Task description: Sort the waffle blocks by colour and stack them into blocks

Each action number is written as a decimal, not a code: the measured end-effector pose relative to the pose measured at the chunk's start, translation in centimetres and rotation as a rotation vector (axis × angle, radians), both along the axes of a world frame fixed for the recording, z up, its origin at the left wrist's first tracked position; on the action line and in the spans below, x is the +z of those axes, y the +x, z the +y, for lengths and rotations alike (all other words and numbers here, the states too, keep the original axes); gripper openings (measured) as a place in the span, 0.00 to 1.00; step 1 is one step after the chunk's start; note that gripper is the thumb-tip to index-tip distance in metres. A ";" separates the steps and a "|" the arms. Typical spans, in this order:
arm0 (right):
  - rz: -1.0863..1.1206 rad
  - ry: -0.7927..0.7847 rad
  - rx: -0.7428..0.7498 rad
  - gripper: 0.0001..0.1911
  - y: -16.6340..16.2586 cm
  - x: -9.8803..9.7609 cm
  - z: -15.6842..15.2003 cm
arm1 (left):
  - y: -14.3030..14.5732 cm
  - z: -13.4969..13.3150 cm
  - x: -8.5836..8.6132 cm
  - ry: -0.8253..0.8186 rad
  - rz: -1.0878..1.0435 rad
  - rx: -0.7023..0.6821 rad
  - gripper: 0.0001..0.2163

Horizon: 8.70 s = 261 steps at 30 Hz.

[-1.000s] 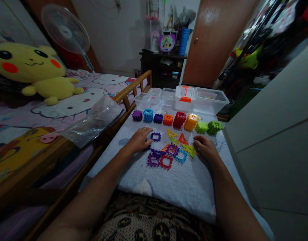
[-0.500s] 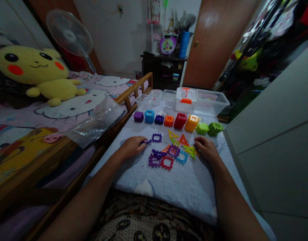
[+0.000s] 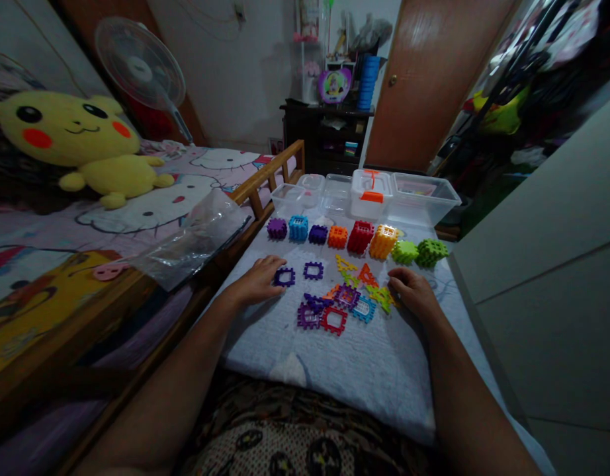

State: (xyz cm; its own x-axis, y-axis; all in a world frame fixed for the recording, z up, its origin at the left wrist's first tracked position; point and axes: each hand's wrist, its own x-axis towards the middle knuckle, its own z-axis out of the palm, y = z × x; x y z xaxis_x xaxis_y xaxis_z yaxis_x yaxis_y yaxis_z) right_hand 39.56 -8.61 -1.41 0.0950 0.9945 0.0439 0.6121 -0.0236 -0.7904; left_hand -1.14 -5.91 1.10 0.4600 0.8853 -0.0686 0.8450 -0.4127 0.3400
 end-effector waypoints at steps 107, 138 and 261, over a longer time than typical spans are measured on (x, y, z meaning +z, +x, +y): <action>-0.019 0.030 -0.014 0.14 0.2 -0.4 0.2 | 11.0 9.4 8.3 0.422 0.256 -0.390 0.27; -0.038 0.031 -0.007 0.16 0.3 -0.6 0.3 | 5.6 -1.5 1.0 -0.132 -0.153 -0.328 0.15; -0.040 0.044 0.003 0.16 0.4 -0.9 0.5 | 14.1 -1.7 -0.6 0.307 -0.070 -0.513 0.06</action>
